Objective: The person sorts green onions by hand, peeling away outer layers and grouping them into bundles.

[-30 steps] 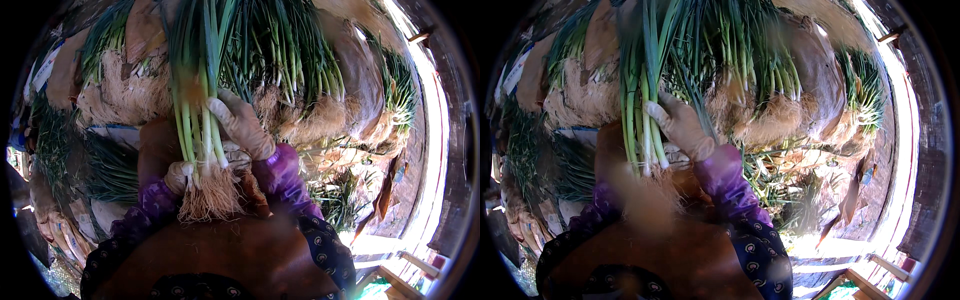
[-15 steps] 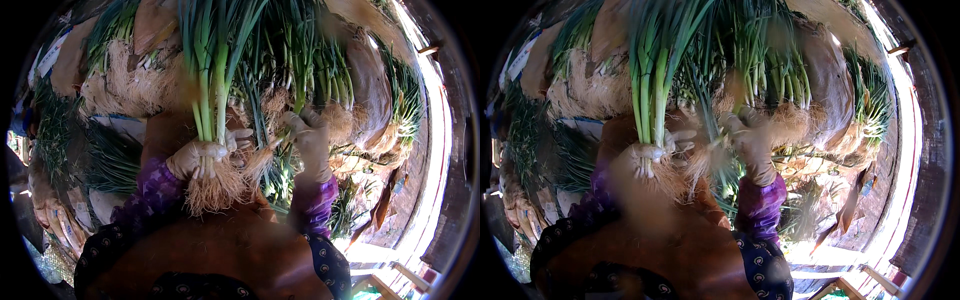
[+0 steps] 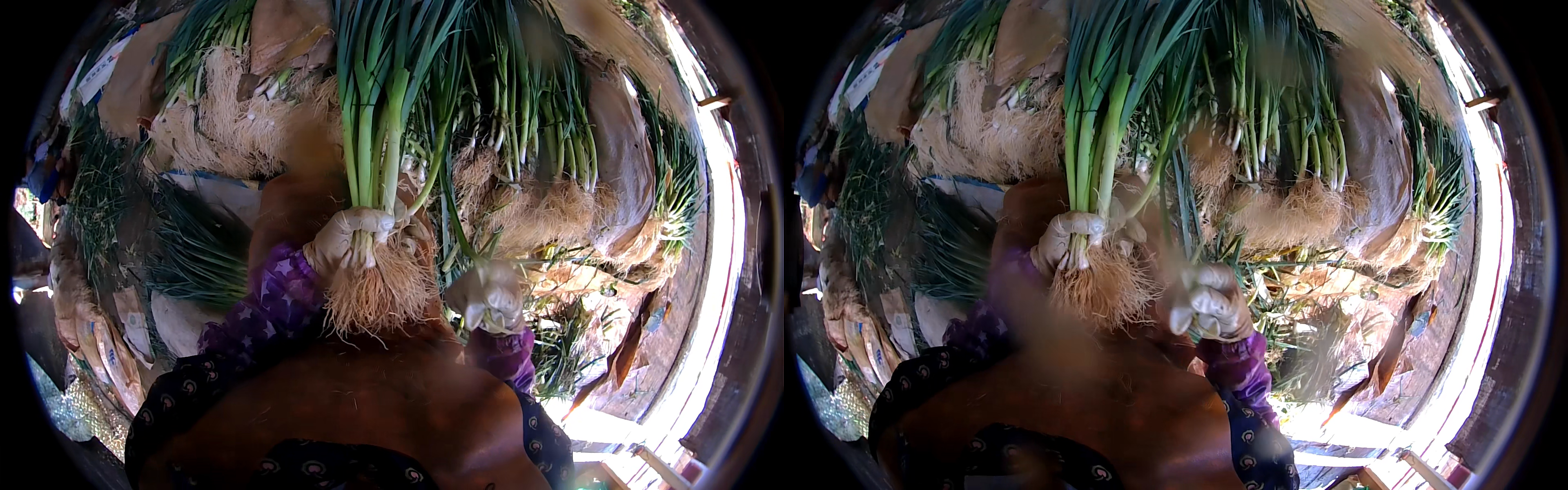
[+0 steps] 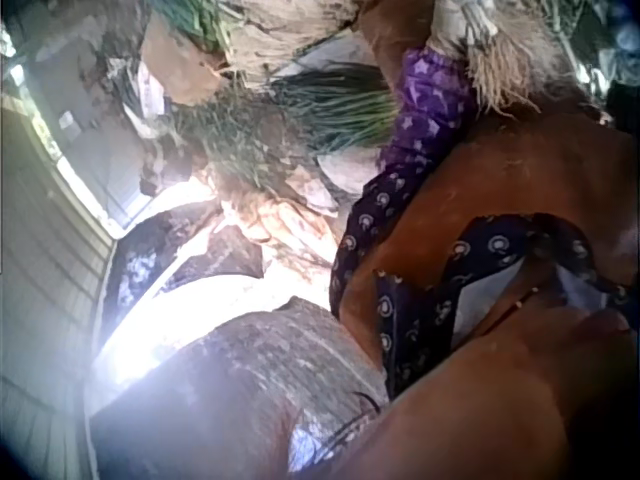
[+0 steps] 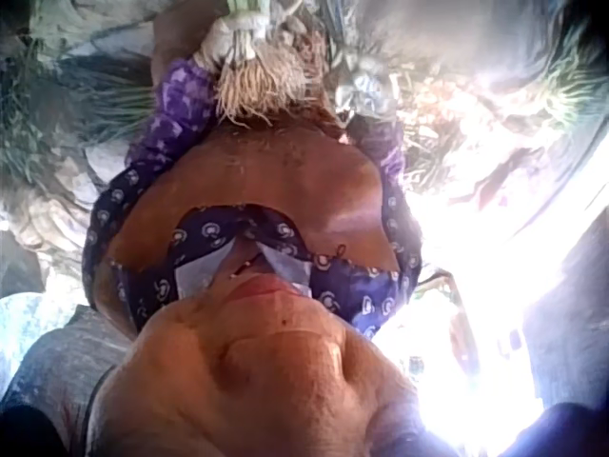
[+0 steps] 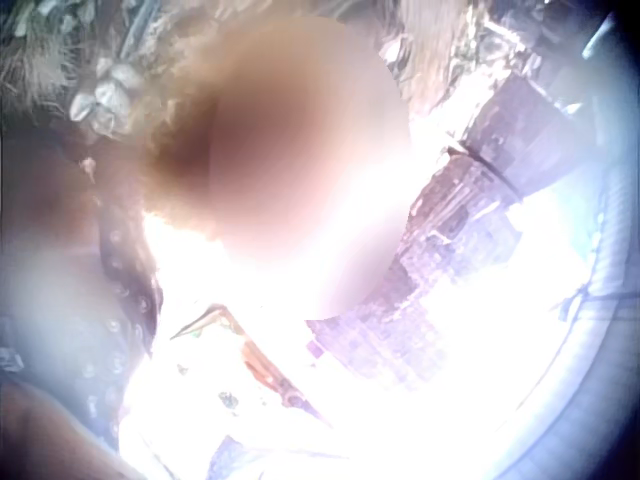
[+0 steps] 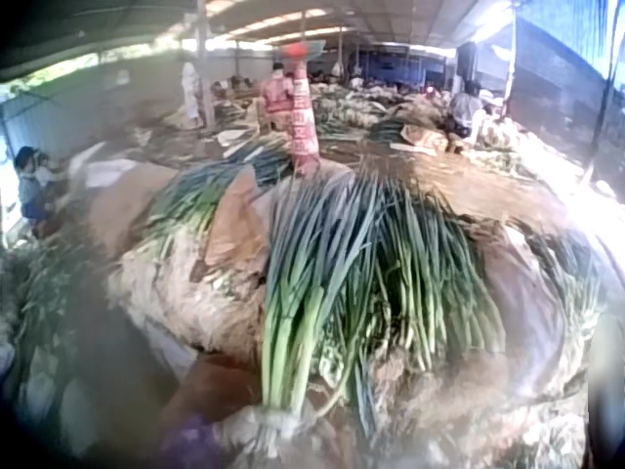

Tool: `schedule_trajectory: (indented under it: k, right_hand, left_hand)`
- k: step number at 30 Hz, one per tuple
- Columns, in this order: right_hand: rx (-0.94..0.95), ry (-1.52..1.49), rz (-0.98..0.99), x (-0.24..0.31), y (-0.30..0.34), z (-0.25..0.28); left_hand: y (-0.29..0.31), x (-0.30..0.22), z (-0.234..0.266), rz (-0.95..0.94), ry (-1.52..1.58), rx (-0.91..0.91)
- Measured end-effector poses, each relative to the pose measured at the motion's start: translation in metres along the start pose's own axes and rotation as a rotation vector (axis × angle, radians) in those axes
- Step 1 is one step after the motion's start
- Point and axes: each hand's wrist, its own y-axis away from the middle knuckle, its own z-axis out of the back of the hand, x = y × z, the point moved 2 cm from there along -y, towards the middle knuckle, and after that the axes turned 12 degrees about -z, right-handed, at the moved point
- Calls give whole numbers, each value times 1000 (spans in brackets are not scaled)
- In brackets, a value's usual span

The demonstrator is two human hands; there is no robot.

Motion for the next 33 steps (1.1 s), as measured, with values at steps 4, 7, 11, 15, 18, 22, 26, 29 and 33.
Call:
schedule_trajectory:
  k: [4,7,11,15,18,22,26,29,33]
  right_hand:
    - [-483,912,-835,-7,103,65]
    - [-745,1102,-773,-14,74,55]
    - [-679,546,-363,14,-43,22]
    - [-696,458,-381,3,-113,2]
    - [-741,986,-550,5,-107,14]
    - [-589,23,-228,-3,-108,14]
    - [-349,323,-265,-1,-103,-2]
    - [-428,200,-397,-10,-79,10]
    - [-432,1182,-765,-4,-25,42]
  left_hand:
    - [-6,7,13,-47,168,99]
    - [4,-2,-9,-23,474,185]
    - [3,0,-24,64,808,492]
    - [15,8,-10,146,450,62]
    - [15,1,-8,155,282,33]
    - [16,-13,-62,-4,343,47]
    - [10,-37,-82,-58,419,290]
    - [2,-28,-55,-60,543,373]
    - [5,-32,-43,-74,601,399]
